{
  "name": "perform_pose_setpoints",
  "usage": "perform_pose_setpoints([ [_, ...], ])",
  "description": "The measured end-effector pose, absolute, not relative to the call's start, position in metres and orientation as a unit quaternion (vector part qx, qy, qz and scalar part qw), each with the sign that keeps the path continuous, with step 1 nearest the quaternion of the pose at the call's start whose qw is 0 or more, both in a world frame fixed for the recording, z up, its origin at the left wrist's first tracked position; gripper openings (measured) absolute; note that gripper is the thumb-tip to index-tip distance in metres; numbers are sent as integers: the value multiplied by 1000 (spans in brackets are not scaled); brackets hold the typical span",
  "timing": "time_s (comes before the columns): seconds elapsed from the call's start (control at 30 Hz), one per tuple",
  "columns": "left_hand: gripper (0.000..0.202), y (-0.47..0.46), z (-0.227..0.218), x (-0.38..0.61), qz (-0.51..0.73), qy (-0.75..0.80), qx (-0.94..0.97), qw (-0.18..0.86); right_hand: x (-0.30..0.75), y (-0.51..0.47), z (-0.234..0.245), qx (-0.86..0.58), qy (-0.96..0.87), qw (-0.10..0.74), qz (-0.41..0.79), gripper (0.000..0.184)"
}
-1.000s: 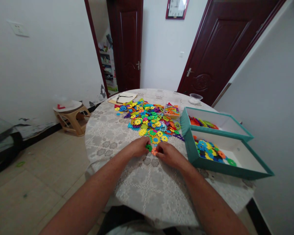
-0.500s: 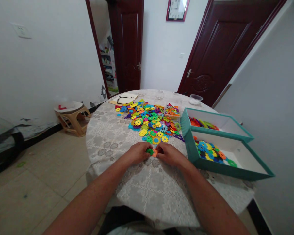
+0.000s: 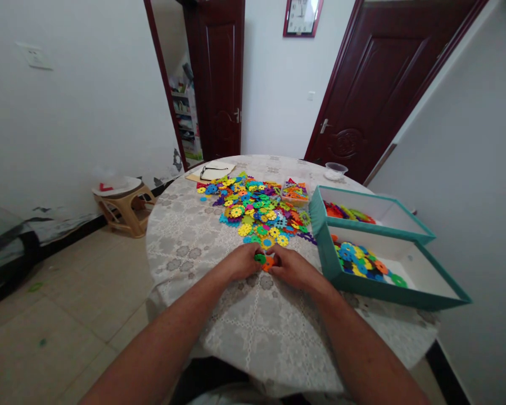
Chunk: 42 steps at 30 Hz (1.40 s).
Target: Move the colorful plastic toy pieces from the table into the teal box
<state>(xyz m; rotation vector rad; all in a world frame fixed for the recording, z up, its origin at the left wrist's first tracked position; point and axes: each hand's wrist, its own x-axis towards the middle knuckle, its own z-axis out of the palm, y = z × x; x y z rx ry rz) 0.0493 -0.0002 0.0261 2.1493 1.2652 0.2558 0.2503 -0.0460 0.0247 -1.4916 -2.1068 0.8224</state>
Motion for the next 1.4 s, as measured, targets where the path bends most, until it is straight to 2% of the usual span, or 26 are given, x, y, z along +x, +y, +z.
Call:
perform_pose_setpoints([
  [0.07, 15, -2, 27, 49, 96, 486, 812, 307, 249, -45, 25, -535, -768, 212, 283, 10],
  [0.13, 21, -4, 26, 50, 106, 485, 814, 303, 245, -43, 22, -540, -759, 220, 289, 3],
  [0.3, 58, -11, 21, 52, 143, 469, 828, 271, 235, -42, 18, -530, -736, 272, 322, 16],
  [0.37, 65, -12, 21, 52, 134, 479, 828, 258, 232, -44, 19, -509, -757, 291, 287, 21],
  [0.47, 72, -11, 23, 50, 136, 463, 832, 272, 229, -48, 23, -463, -804, 292, 233, 18],
  [0.57, 72, -9, 21, 46, 163, 424, 838, 302, 232, -51, 30, -442, -825, 293, 197, 13],
  [0.67, 64, -3, 14, 37, 198, 451, 811, 315, 242, -52, 45, -484, -797, 340, 120, 13],
  [0.83, 43, 16, 9, 18, 240, 529, 775, 248, 283, -56, 74, -574, -701, 416, -77, 15],
  [0.9, 45, 23, 10, 13, 226, 536, 781, 228, 305, -58, 78, -609, -662, 410, -149, 15],
  [1.03, 63, 37, 15, 13, 175, 537, 803, 189, 342, -60, 71, -686, -578, 367, -245, 17],
  [1.2, 84, 60, 15, 21, 96, 523, 830, 169, 354, -54, 61, -679, -565, 362, -298, 18],
  [1.3, 83, 66, 14, 24, 70, 523, 837, 148, 338, -52, 65, -638, -604, 384, -285, 15],
  [1.4, 72, 62, 12, 24, 78, 516, 844, 124, 312, -54, 70, -597, -649, 399, -249, 14],
])
